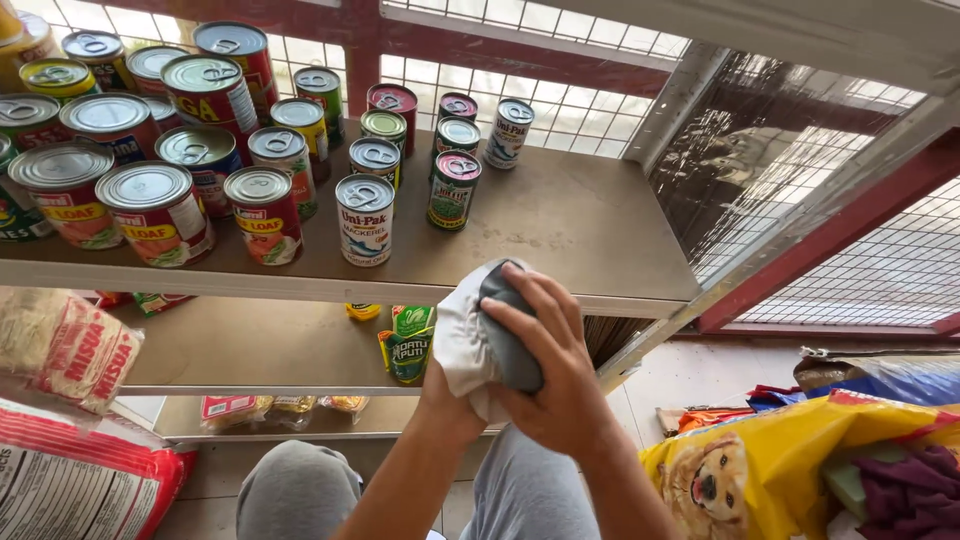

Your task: The person cleans and organizes canned goods by picking up each can, wiping it with a cloth, then placing it on a store shelf. The cans are held in one hand while being wiped with the cloth in the other.

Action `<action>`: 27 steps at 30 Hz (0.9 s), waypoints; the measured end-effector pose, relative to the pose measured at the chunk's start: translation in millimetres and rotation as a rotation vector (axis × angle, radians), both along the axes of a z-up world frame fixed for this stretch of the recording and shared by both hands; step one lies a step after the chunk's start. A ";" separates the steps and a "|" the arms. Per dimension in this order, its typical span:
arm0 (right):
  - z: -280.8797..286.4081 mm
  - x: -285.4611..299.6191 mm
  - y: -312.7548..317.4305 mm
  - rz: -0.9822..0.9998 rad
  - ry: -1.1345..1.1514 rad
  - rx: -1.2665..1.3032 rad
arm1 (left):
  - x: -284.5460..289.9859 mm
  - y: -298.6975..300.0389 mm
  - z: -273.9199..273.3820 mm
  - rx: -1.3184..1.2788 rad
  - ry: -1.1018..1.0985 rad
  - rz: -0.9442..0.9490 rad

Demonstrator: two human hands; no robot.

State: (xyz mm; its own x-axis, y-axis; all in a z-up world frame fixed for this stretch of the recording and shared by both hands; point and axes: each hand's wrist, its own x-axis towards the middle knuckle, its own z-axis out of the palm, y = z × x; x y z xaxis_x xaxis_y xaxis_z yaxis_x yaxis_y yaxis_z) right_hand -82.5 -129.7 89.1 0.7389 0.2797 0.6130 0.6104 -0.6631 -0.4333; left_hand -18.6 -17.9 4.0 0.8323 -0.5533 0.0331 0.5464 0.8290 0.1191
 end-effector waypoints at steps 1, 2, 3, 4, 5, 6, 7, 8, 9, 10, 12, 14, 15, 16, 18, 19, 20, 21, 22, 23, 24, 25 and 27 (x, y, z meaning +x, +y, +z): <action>-4.0 -1.6 0.9 -0.020 -0.086 -0.014 | 4.8 -2.9 -14.5 -0.021 -0.026 0.007; -8.2 -2.9 2.0 -0.036 -0.170 -0.029 | 9.3 -5.5 -29.5 -0.044 -0.049 0.019; -16.3 -5.7 -3.5 -0.034 -0.173 -0.032 | 9.6 -4.1 -24.0 -0.048 -0.052 0.021; -25.7 -9.8 -8.2 -0.078 -0.170 -0.015 | 8.7 -1.5 -19.6 -0.038 -0.061 -0.012; -35.2 -13.7 -13.1 -0.122 -0.167 0.002 | 7.9 0.9 -15.3 -0.028 -0.071 -0.044; -31.2 -12.8 -15.0 -0.120 -0.169 0.002 | 10.2 2.9 -6.7 -0.028 -0.073 -0.042; -27.6 -11.7 -17.1 -0.097 -0.123 0.126 | 12.5 4.7 1.5 0.048 -0.048 -0.028; -25.7 -16.7 -19.7 -0.084 -0.063 0.249 | 9.1 5.4 6.8 0.125 -0.010 -0.022; -16.1 -14.9 -12.9 -0.090 -0.052 0.250 | 4.7 5.6 4.8 0.126 0.001 -0.028; -5.8 -11.6 -7.4 -0.136 -0.130 0.303 | 2.0 4.3 3.6 0.109 -0.015 -0.015; 10.2 -5.4 4.7 -0.184 -0.215 0.350 | -1.2 2.8 4.3 0.086 -0.037 -0.006; 18.9 -2.4 17.9 -0.117 -0.196 0.086 | -4.5 2.5 5.2 -0.018 -0.076 0.024; 10.2 -4.8 15.8 -0.128 -0.194 0.085 | -3.3 2.1 -2.3 -0.019 -0.074 0.013; 2.6 -4.6 13.7 -0.097 -0.176 -0.007 | -0.1 1.8 -8.7 -0.069 -0.054 0.023; -10.5 -6.5 8.7 -0.070 -0.158 -0.098 | 9.2 2.1 -30.0 -0.119 -0.035 0.030; -16.0 -8.6 5.5 -0.081 -0.143 -0.087 | 15.1 2.4 -45.0 -0.153 -0.049 0.027; -21.1 -9.2 1.8 -0.091 -0.132 -0.076 | 23.0 2.1 -59.1 -0.187 -0.068 0.025; -18.0 -7.5 -0.7 -0.092 -0.137 -0.077 | 25.1 1.7 -49.8 -0.189 -0.073 0.023; -15.9 -8.0 -2.7 -0.080 -0.041 0.055 | 24.5 2.2 -41.5 -0.147 -0.077 0.057; -14.3 -8.5 -4.8 -0.067 0.056 0.187 | 24.0 2.6 -33.8 -0.105 -0.081 0.091; -5.0 -8.0 0.8 -0.073 0.062 0.192 | 15.1 3.3 -21.9 -0.101 -0.075 0.085; 4.3 -7.1 6.6 -0.099 -0.040 0.205 | 6.5 4.3 -10.1 -0.044 -0.041 0.096; 16.8 -2.7 16.2 -0.118 -0.146 0.214 | 2.0 4.8 -0.8 0.007 -0.011 0.114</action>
State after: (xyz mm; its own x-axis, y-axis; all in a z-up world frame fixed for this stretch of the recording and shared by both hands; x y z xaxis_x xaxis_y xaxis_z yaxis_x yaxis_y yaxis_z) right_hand -85.2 -113.5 106.0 0.6585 0.0500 0.7509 0.6006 -0.6362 -0.4843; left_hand -16.6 -13.1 3.2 0.8894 -0.4554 0.0392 0.4472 0.8848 0.1311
